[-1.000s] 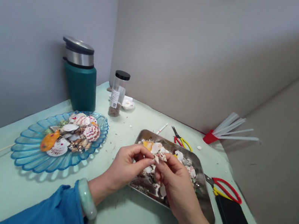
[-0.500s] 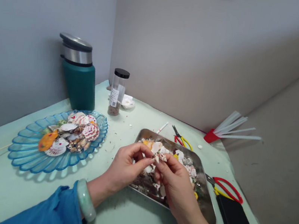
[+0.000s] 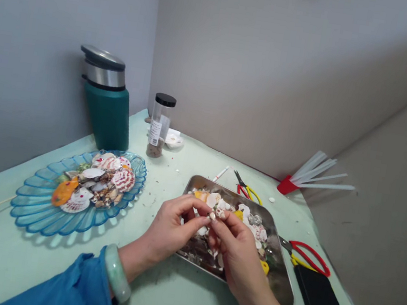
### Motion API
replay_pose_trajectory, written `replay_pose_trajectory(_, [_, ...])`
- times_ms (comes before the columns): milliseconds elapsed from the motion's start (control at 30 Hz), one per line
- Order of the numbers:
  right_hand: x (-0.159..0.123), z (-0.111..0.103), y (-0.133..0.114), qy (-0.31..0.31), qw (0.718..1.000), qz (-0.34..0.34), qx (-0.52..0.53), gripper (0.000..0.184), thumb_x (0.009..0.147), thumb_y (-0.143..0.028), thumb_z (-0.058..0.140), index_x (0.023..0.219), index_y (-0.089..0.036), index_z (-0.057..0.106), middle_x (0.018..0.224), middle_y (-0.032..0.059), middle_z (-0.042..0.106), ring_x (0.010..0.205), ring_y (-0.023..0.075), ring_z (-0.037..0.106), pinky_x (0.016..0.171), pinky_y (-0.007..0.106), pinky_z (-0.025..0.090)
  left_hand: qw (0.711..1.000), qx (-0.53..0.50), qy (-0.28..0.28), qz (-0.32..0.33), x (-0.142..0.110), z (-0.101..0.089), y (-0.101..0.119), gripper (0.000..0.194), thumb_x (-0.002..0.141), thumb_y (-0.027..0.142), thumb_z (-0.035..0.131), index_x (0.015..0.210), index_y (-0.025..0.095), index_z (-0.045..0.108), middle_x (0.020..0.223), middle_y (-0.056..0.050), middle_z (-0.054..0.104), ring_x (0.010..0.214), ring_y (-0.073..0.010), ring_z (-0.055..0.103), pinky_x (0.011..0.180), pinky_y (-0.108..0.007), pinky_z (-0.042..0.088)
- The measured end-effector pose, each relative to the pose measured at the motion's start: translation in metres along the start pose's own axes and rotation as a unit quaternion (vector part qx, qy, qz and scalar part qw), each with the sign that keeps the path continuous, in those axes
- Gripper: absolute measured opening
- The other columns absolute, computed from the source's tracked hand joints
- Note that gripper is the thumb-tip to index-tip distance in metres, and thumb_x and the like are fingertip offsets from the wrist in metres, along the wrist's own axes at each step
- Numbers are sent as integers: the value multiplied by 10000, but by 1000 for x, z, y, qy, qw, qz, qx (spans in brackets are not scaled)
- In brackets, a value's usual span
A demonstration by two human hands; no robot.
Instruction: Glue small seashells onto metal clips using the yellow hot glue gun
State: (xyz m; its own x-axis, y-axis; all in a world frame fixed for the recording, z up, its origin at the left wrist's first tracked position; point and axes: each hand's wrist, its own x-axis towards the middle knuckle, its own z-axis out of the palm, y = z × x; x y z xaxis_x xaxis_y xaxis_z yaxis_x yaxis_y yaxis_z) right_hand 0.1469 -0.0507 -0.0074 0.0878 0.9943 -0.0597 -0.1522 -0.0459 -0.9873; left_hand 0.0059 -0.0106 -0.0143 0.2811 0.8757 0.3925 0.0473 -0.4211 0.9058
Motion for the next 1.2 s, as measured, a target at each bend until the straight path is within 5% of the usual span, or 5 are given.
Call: replay_pose_trajectory(1200, [-1, 1, -1, 6, 1000, -1, -9, 128, 774, -286, 662, 760, -175, 600, 521, -68, 470, 487, 78, 383, 482, 200, 296, 1000, 27, -6, 10, 0, -1, 4, 86, 787, 178, 619, 844, 154, 678, 748, -23, 656, 587, -108, 540, 558, -211, 431])
